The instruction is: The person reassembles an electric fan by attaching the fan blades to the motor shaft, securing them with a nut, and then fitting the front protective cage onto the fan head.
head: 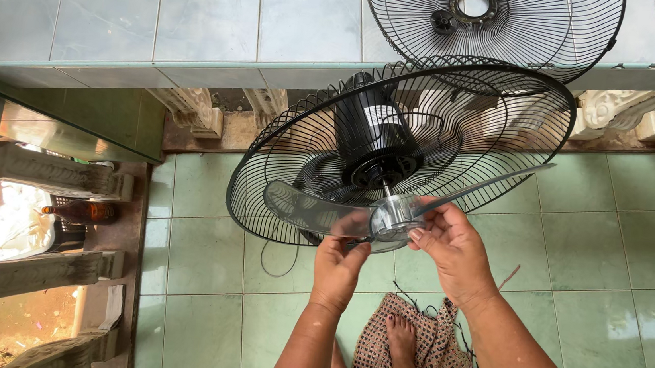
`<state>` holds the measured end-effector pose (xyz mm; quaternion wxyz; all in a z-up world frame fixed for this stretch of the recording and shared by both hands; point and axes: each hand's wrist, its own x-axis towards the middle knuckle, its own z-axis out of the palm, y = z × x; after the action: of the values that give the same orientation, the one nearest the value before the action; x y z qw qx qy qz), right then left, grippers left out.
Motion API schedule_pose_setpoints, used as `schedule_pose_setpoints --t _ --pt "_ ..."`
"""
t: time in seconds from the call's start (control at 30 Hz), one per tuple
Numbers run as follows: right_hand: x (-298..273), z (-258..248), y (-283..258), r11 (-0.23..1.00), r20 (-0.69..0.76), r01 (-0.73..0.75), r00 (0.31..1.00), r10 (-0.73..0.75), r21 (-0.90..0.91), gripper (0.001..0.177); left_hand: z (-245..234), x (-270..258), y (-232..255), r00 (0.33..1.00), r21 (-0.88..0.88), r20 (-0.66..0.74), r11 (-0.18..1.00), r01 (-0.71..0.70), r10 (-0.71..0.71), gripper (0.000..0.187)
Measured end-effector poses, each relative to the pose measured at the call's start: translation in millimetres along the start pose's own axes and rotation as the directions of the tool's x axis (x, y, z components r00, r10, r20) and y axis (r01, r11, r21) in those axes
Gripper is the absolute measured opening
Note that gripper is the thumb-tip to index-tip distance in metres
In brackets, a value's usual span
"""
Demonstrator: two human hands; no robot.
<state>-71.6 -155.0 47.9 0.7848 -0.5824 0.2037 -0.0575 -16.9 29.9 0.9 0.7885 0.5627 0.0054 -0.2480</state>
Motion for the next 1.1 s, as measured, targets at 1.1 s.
schedule_pose_setpoints --t 1.1 --pt "0.9 1.5 -2.0 0.996 -0.021 -0.015 1.000 0.013 -0.087 0.051 20.4 1.1 6.0 1.000 0.048 0.021 0.999 -0.016 0.015 0.057"
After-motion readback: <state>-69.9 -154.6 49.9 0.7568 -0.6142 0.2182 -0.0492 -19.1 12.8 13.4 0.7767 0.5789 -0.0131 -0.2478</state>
